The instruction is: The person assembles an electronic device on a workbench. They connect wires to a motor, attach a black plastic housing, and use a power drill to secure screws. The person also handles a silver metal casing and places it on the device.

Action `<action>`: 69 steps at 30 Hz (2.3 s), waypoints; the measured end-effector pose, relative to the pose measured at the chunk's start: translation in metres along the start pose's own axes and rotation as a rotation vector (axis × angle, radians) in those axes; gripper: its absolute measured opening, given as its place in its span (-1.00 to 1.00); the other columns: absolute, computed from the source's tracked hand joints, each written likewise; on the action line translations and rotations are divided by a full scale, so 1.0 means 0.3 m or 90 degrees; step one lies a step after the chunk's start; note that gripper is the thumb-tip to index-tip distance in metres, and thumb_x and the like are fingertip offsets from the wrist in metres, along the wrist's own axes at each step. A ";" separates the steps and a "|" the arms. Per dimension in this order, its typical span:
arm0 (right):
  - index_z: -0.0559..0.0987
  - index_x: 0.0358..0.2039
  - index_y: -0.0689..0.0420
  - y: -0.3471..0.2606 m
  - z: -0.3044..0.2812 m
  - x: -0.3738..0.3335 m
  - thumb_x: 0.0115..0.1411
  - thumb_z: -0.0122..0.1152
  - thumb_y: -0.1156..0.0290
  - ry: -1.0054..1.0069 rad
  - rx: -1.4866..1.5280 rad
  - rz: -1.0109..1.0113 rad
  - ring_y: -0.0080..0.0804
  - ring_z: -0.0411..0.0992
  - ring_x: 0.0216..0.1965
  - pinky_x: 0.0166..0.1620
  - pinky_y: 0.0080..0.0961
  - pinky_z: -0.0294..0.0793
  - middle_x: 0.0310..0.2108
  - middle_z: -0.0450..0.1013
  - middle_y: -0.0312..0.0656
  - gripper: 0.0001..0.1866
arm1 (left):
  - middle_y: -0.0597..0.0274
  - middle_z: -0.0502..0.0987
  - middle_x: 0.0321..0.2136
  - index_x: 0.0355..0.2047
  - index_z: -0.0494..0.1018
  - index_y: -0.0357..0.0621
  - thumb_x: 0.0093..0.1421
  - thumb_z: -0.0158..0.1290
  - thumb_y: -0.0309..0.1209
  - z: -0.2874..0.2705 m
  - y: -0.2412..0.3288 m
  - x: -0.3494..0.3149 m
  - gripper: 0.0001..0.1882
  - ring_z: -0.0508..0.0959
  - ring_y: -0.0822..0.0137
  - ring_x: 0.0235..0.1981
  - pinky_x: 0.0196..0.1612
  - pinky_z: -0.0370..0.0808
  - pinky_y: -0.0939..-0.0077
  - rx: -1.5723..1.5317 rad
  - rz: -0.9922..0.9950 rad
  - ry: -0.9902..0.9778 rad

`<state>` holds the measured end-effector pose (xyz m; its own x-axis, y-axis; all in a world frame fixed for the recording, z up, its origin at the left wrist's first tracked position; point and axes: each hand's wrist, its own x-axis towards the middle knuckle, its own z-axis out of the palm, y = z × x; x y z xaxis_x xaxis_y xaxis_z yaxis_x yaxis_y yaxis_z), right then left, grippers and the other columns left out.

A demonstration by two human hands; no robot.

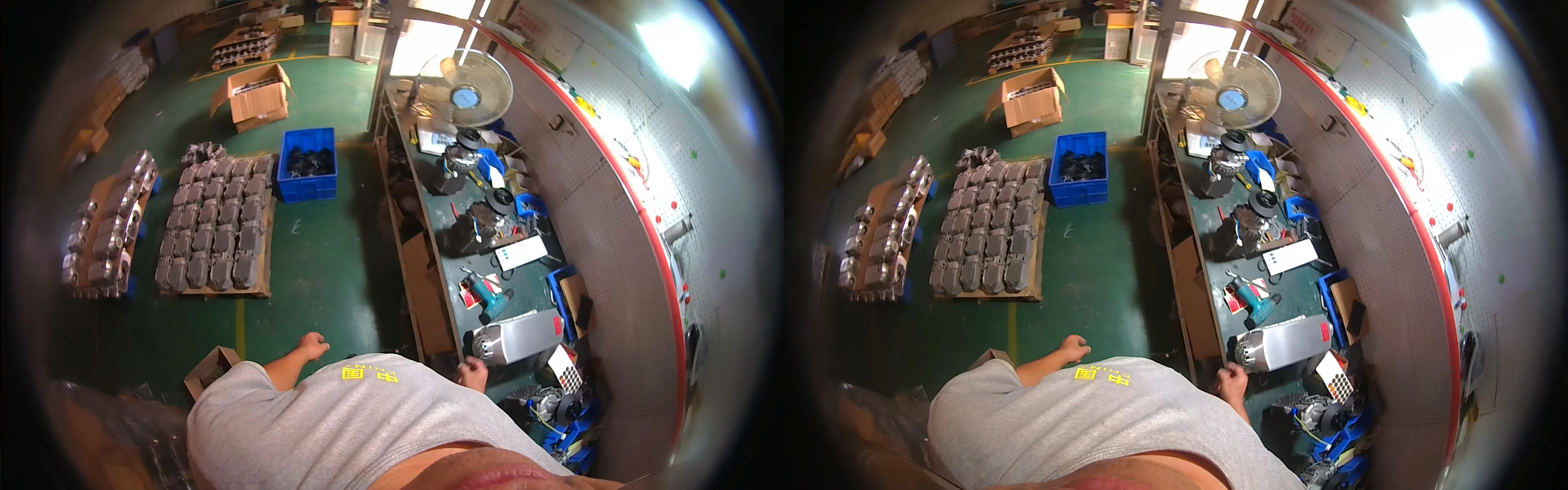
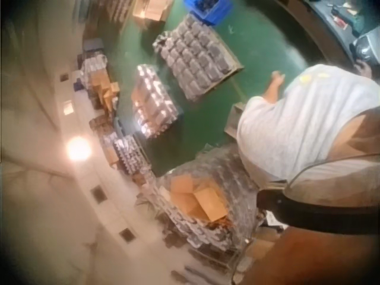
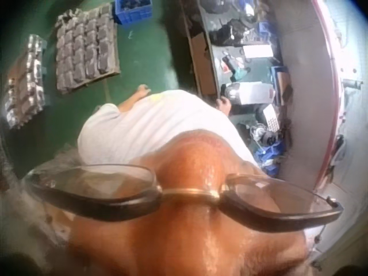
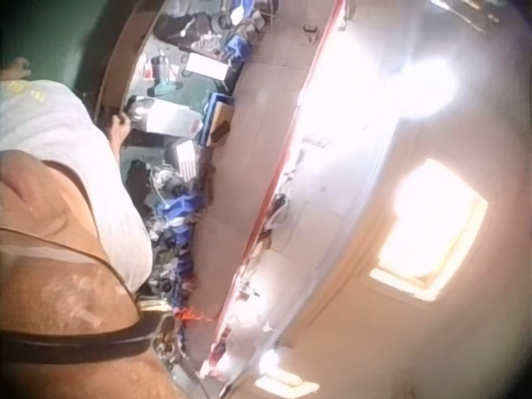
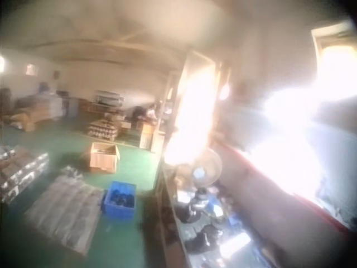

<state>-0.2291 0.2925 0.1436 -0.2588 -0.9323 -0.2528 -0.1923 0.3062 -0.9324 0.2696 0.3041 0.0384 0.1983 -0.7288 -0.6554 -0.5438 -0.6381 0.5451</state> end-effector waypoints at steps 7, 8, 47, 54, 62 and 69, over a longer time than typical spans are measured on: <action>-0.02 0.47 0.27 -1.093 -0.083 0.386 0.21 0.12 0.58 0.079 -0.107 -0.549 -0.67 0.28 -0.54 -0.47 -0.68 0.34 -0.47 0.36 -0.35 -0.15 | 0.00 0.68 -0.37 0.12 0.52 -0.24 0.11 0.26 -0.24 -0.024 -0.088 -0.025 -0.42 0.66 0.24 -0.54 -0.28 0.63 0.31 -0.059 -0.043 0.031; -0.04 0.47 0.29 -1.267 -0.091 0.356 0.23 0.14 0.54 0.108 -0.084 -0.620 -0.65 0.31 -0.52 -0.41 -0.67 0.40 -0.46 0.39 -0.34 -0.14 | 0.00 0.68 -0.36 0.12 0.52 -0.24 0.11 0.26 -0.24 -0.026 -0.106 -0.026 -0.42 0.66 0.24 -0.54 -0.28 0.63 0.32 -0.057 -0.054 0.040; 0.05 0.42 0.27 -2.200 -0.161 0.198 0.21 0.33 0.32 0.426 -0.154 -0.892 -0.56 0.55 -0.49 -0.08 -0.60 0.53 -0.39 0.66 -0.17 -0.11 | 0.05 0.67 -0.42 0.14 0.49 -0.27 0.13 0.25 -0.24 -0.011 -0.136 -0.042 -0.41 0.62 0.28 -0.62 -0.37 0.62 0.35 -0.003 -0.047 0.026; 0.03 0.44 0.24 -2.182 -0.185 0.234 0.21 0.34 0.32 0.416 -0.137 -0.856 -0.59 0.54 -0.48 0.02 -0.53 0.51 -0.38 0.66 -0.17 -0.08 | 0.03 0.67 -0.39 0.14 0.50 -0.26 0.12 0.26 -0.25 -0.019 -0.115 -0.026 -0.41 0.64 0.27 -0.60 -0.36 0.62 0.36 -0.069 -0.081 0.029; 0.02 0.44 0.23 -2.168 -0.174 0.240 0.21 0.37 0.32 0.398 -0.114 -0.825 -0.59 0.52 -0.48 -0.03 -0.54 0.52 -0.42 0.63 -0.20 -0.07 | 0.01 0.69 -0.31 0.10 0.53 -0.25 0.12 0.26 -0.25 0.006 -0.110 -0.016 -0.44 0.65 0.25 -0.59 -0.32 0.64 0.36 -0.048 -0.062 0.033; 0.05 0.42 0.24 -2.139 -0.163 0.261 0.25 0.33 0.45 0.382 -0.123 -0.963 -0.58 0.52 -0.48 -0.09 -0.63 0.51 -0.43 0.62 -0.16 -0.15 | 0.02 0.68 -0.34 0.10 0.53 -0.27 0.12 0.26 -0.25 0.006 -0.106 -0.019 -0.44 0.64 0.25 -0.60 -0.37 0.63 0.34 -0.057 -0.068 0.014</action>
<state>-0.1720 0.0325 0.7348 -0.0353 -0.1989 0.9794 -0.6940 -0.7003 -0.1673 0.2843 0.3291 0.0239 0.2698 -0.6607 -0.7005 -0.4447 -0.7307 0.5180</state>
